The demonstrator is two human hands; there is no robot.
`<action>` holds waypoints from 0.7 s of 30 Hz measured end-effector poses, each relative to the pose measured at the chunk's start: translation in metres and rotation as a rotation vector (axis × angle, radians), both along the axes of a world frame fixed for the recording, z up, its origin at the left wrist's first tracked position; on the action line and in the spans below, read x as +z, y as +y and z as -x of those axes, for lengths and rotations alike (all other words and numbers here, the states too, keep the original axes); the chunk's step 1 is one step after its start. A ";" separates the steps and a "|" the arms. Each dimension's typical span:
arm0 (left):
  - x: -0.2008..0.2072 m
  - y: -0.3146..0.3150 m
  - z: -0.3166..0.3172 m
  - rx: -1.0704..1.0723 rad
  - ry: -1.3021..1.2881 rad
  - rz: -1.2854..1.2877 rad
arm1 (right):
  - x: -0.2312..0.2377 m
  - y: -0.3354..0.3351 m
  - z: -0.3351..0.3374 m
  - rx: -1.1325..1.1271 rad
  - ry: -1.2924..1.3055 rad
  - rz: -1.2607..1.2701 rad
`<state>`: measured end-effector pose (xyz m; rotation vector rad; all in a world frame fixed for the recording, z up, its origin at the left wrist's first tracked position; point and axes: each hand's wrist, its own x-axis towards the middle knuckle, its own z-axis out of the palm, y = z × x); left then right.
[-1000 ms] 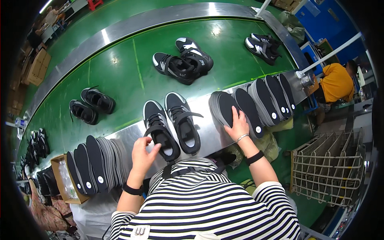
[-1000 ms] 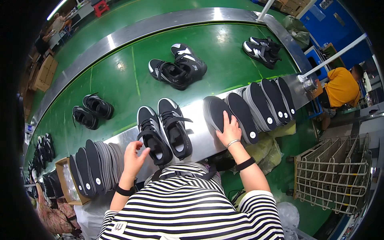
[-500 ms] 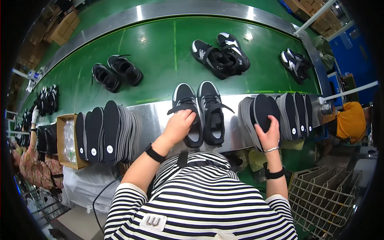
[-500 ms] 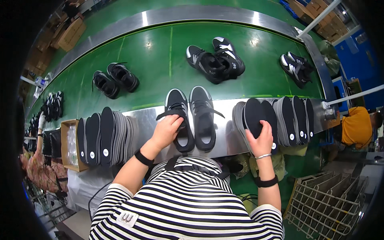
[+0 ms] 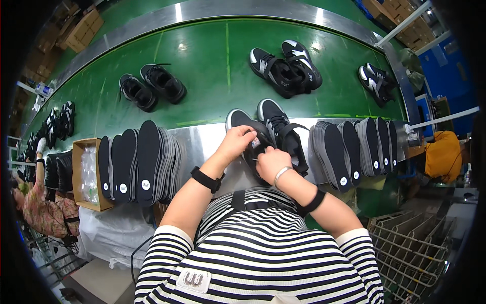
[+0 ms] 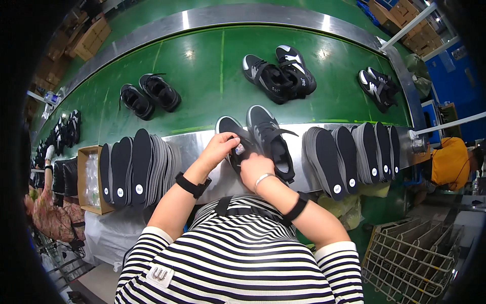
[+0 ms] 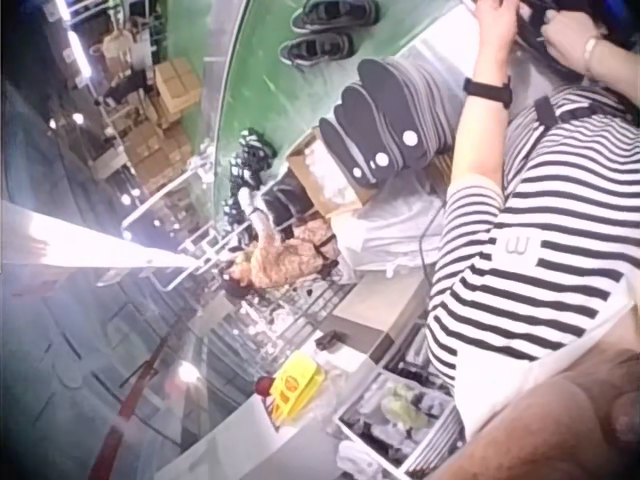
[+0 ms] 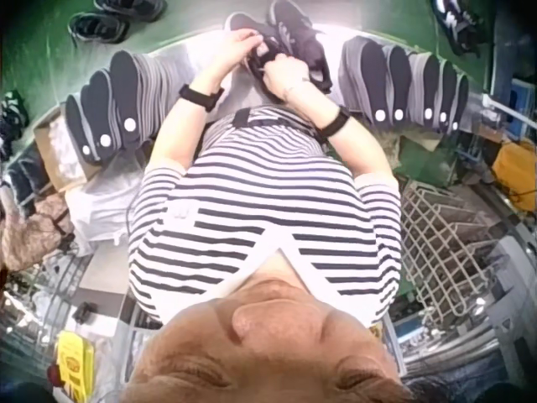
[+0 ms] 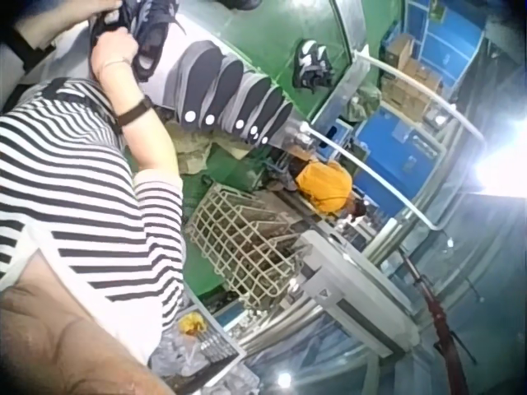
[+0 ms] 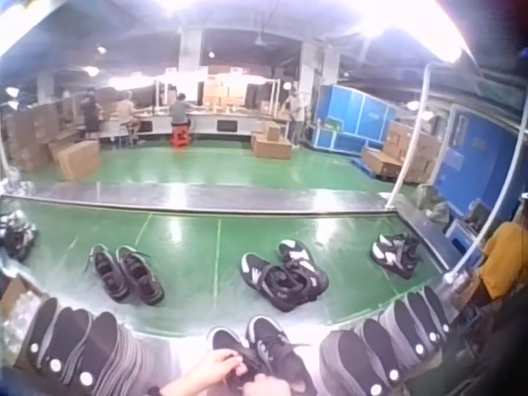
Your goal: The person inserts insoles into black sneakers on a factory assembly line. They pick up shoes from a conveyor belt, place a stack of insoles nearby, and insert one insole into each shoe before moving the pair to the next station.
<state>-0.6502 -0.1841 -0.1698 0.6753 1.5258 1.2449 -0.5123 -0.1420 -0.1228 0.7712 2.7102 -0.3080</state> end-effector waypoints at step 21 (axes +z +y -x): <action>0.005 -0.002 -0.010 0.035 0.398 -0.083 | -0.018 0.007 0.019 -0.036 -0.209 0.154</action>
